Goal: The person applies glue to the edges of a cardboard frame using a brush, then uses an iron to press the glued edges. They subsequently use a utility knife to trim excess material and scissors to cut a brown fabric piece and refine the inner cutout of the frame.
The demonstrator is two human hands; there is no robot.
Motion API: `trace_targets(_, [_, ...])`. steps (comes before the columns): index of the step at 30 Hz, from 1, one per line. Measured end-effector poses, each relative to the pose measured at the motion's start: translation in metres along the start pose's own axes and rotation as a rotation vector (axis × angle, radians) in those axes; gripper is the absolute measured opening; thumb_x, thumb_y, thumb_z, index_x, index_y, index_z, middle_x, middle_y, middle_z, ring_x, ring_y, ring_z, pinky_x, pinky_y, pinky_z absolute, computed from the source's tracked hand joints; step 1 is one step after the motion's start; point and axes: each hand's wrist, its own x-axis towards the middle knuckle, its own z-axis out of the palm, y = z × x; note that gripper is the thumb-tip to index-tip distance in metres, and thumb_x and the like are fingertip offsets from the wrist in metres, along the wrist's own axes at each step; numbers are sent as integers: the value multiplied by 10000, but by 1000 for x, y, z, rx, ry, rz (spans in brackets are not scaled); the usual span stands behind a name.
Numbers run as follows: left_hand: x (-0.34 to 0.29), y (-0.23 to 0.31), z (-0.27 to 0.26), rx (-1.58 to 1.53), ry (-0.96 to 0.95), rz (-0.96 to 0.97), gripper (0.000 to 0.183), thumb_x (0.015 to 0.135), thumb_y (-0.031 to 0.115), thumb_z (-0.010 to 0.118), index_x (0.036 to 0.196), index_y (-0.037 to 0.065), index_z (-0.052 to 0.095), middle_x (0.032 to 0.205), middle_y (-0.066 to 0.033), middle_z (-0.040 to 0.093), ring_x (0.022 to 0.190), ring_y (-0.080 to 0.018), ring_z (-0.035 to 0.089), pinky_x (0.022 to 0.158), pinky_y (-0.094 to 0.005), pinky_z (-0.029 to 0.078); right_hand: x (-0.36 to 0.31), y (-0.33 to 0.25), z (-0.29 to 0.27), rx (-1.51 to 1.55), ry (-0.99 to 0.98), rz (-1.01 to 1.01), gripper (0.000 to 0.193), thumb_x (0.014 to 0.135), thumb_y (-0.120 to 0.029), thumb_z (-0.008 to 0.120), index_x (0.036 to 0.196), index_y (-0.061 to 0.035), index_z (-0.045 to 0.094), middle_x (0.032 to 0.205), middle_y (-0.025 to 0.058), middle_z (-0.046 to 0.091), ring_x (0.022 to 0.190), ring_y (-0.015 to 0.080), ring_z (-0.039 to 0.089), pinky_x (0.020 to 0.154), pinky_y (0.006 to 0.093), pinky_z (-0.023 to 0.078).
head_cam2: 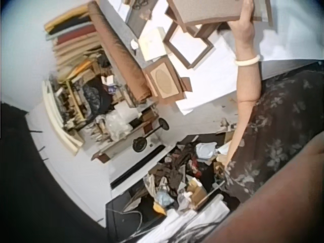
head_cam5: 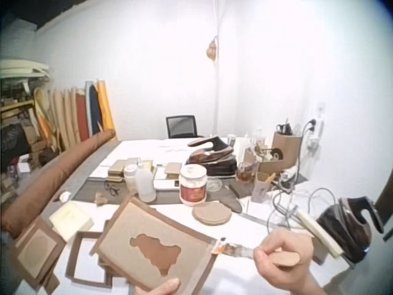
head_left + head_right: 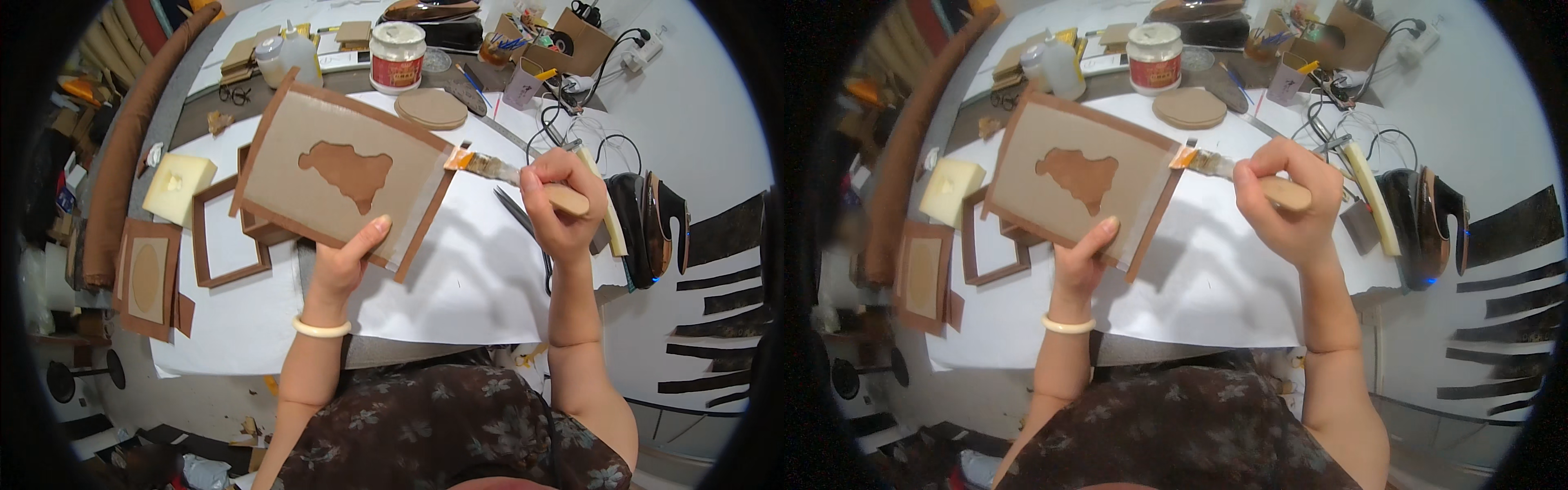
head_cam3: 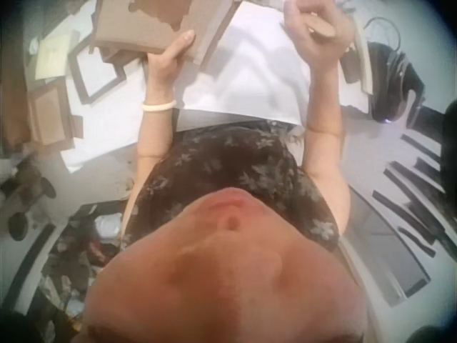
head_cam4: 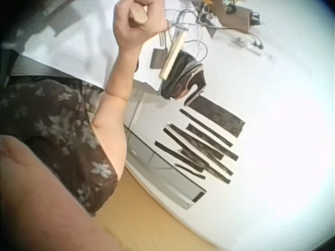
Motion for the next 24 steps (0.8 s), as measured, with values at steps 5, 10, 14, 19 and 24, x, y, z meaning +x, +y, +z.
trace_targets(5, [-2, 4, 2, -11, -9, 11, 488, 854, -15, 659, 1313, -23, 493, 1235, -96, 572, 1127, -194, 567, 961, -324, 469, 2, 1, -6, -78, -6, 2, 141, 785, 27, 678, 710, -12, 565, 634, 47, 596, 541, 117, 553, 513, 238, 413])
trace_targets(10, [-2, -3, -4, 4, -11, 7, 483, 849, -33, 659, 1305, -9, 503, 1236, -84, 569, 1138, -189, 558, 979, -328, 463, 3, -4, -3, -24, 10, -1, 120, 769, 49, 670, 713, 2, 575, 654, 64, 611, 569, 124, 569, 525, 235, 419])
trace_targets(14, [1, -3, -1, -53, 34, 16, 471, 884, -6, 615, 1331, -8, 468, 1215, -84, 566, 1106, -200, 584, 941, -350, 492, -9, -2, -18, -36, 115, -39, 111, 773, 44, 685, 747, 12, 582, 679, 79, 622, 606, 120, 576, 541, 237, 423])
trace_targets(19, [3, -9, 2, -82, 137, 94, 475, 937, 6, 590, 1383, 26, 429, 1282, -69, 534, 1177, -189, 548, 998, -356, 460, -28, 33, -10, 213, 343, 261, 126, 873, 47, 685, 996, 52, 660, 883, 83, 662, 708, 128, 644, 642, 226, 515])
trace_targets(24, [7, -14, -3, -109, 100, 96, 458, 958, 78, 643, 1369, 27, 449, 1258, -46, 536, 1139, -150, 535, 969, -304, 459, -41, 51, -7, 442, 418, 495, 142, 926, -55, 669, 1031, 39, 656, 865, 86, 672, 713, 124, 640, 718, 239, 512])
